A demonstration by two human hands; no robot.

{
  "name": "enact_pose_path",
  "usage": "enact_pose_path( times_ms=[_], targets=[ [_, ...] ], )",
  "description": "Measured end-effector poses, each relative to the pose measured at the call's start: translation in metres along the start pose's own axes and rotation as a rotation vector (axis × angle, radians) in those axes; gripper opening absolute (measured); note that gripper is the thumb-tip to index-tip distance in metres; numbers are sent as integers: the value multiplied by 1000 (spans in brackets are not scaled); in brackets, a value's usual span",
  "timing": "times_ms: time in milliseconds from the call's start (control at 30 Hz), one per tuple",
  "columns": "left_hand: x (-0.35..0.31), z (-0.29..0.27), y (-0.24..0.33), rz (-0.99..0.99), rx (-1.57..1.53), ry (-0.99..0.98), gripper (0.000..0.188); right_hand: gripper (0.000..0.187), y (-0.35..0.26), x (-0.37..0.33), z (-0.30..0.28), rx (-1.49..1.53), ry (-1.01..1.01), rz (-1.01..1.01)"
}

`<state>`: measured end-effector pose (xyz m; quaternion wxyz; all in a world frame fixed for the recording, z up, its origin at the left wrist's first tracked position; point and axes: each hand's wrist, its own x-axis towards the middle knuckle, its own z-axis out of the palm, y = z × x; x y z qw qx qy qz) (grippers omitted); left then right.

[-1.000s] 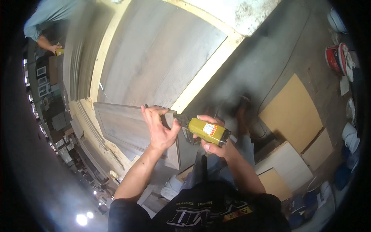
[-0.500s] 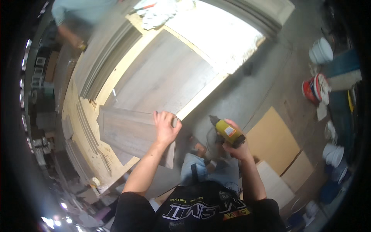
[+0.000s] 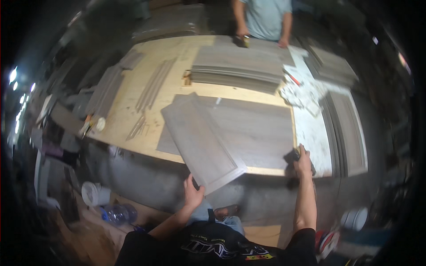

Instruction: Assembling wooden furniture panels using a pneumatic nail gun and adhesive.

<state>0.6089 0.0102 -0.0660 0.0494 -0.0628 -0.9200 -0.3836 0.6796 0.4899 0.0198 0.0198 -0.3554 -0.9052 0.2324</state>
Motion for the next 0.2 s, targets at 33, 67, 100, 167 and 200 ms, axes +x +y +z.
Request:
enact_pose_path(
  times_ms=[33,67,100,167,200],
  targets=[
    [-4,5,-5,-220,-280,-116,71,79,-6,9,7,-219,93,-14],
    [-8,9,-9,-422,-568,-236,75,74,-13,18,16,-432,195,-22],
    [-10,16,-9,-428,-583,-212,75,74,-16,29,39,-438,201,-48],
    [-14,31,-10,-453,-471,-169,76,60,-24,51,89,56,303,-356],
    [-17,45,-21,-534,-540,-108,76,51,-59,35,114,271,153,-357]
  ],
)
